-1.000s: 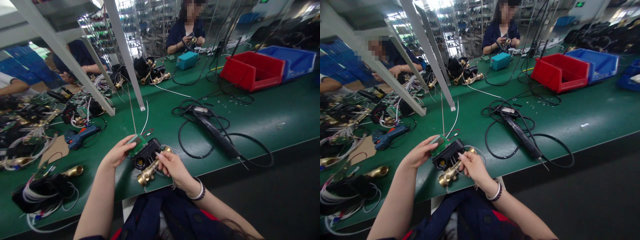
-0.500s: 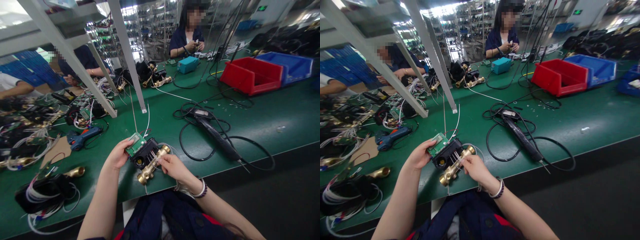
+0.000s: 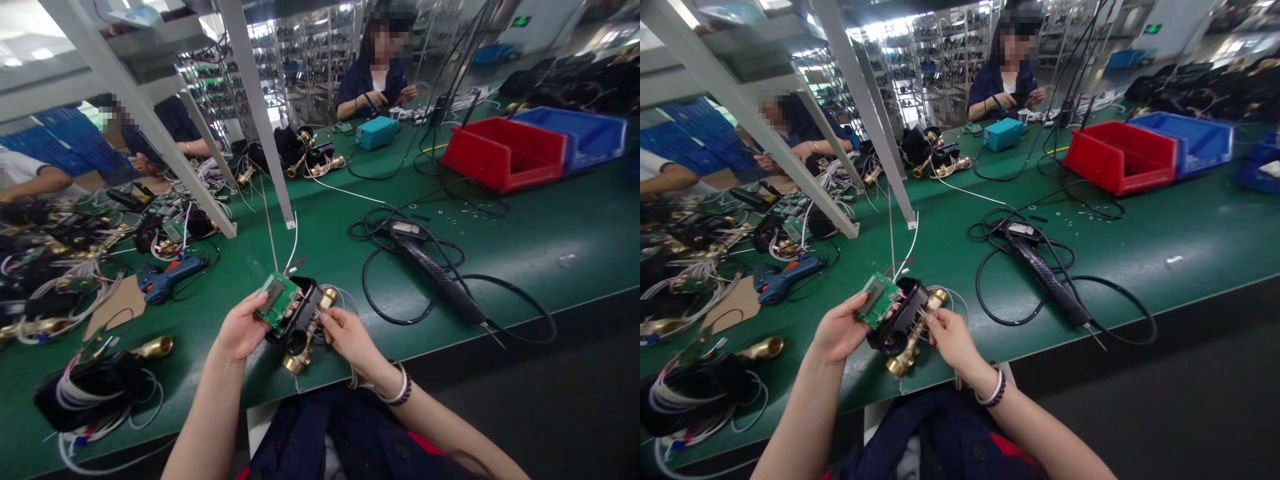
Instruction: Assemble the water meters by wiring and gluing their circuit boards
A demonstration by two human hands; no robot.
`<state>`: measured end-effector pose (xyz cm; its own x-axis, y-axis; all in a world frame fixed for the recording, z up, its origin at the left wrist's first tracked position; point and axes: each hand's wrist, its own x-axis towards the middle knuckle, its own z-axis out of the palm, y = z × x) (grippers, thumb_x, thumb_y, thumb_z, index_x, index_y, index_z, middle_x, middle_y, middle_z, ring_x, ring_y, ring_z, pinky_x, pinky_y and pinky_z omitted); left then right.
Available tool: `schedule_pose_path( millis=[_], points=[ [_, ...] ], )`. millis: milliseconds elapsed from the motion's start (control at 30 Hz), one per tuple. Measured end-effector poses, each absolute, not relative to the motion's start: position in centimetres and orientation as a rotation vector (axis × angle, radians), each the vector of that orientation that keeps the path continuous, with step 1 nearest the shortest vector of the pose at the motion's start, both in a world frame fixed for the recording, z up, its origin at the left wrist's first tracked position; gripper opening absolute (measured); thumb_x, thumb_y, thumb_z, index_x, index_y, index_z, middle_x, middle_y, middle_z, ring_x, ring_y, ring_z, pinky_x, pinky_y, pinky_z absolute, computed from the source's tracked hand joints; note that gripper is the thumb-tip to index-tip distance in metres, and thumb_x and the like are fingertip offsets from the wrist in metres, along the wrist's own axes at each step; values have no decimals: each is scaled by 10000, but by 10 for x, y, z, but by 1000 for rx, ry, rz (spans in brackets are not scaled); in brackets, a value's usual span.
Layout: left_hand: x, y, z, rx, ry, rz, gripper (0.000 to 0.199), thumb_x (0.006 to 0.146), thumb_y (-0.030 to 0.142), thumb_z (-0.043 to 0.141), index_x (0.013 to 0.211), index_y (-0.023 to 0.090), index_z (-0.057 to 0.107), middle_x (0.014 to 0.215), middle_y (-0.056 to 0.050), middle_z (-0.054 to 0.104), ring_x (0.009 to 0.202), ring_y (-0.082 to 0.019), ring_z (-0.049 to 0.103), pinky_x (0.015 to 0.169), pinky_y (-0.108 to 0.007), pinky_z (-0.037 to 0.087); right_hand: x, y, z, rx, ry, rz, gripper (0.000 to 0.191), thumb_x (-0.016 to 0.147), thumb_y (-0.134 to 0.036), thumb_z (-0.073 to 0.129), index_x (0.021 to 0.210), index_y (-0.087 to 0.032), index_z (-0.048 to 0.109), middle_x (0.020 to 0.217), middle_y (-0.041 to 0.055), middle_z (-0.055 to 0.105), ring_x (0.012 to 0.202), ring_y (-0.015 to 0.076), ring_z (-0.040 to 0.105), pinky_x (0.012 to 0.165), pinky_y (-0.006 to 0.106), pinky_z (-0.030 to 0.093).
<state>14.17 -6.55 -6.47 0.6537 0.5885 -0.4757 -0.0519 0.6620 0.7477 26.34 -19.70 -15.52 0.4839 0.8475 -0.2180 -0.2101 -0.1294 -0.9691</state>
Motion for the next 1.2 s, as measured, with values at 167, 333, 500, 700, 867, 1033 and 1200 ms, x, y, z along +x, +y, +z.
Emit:
schedule_pose_path(
  millis=[167, 333, 500, 700, 867, 1033, 1200],
  points=[
    [137, -82, -61, 806, 669, 418, 235, 671, 189, 671, 899, 129, 671, 877, -59, 674, 743, -190, 641, 665, -251, 563, 261, -198, -151, -1376, -547, 964, 424, 743, -608, 505, 682, -189, 496, 479, -64, 403, 409, 71, 303, 403, 206, 237],
    [131, -94, -64, 809, 626, 469, 291, 668, 247, 682, 942, 150, 678, 952, -67, 669, 774, -211, 640, 682, -277, 559, 261, -201, -142, -1327, -581, 1008, 461, 706, -649, 548, 695, -191, 498, 517, -52, 445, 414, 67, 328, 388, 203, 248],
    [127, -92, -74, 651, 594, 519, 223, 712, 236, 607, 920, 228, 687, 981, -18, 670, 806, -184, 643, 674, -250, 546, 273, -218, -140, -1309, -612, 1105, 460, 661, -620, 631, 716, -166, 583, 601, 16, 594, 498, 123, 530, 488, 257, 453],
    [130, -85, -79, 537, 527, 485, 253, 749, 262, 582, 983, 283, 677, 955, 1, 675, 812, -146, 634, 695, -213, 522, 273, -256, -159, -1354, -116, 766, 427, 596, -468, 766, 877, -184, 615, 905, 88, 682, 802, 225, 662, 781, 387, 538],
    [135, -79, -79, 520, 536, 547, 277, 792, 256, 552, 1045, 318, 647, 990, 19, 655, 843, -106, 612, 742, -175, 489, 265, -265, -151, -1009, 123, 1280, 393, 572, -263, 789, 916, -133, 649, 1005, 145, 696, 963, 272, 662, 950, 414, 476],
    [132, -78, -85, 366, 395, 517, 267, 796, 198, 533, 1012, 290, 658, 964, 8, 656, 800, -89, 600, 707, -149, 487, 263, -246, -143, -875, 73, 1353, 315, 551, -214, 781, 845, -139, 701, 963, 85, 712, 915, 190, 665, 861, 267, 512],
    [127, -80, -89, 263, 187, 441, 269, 773, 170, 578, 1007, 268, 666, 942, -11, 666, 805, -105, 614, 699, -156, 508, 269, -223, -140, -899, -7, 1393, 308, 529, -227, 794, 793, -111, 689, 704, 11, 672, 500, 51, 518, 462, 156, 411]
  ],
)
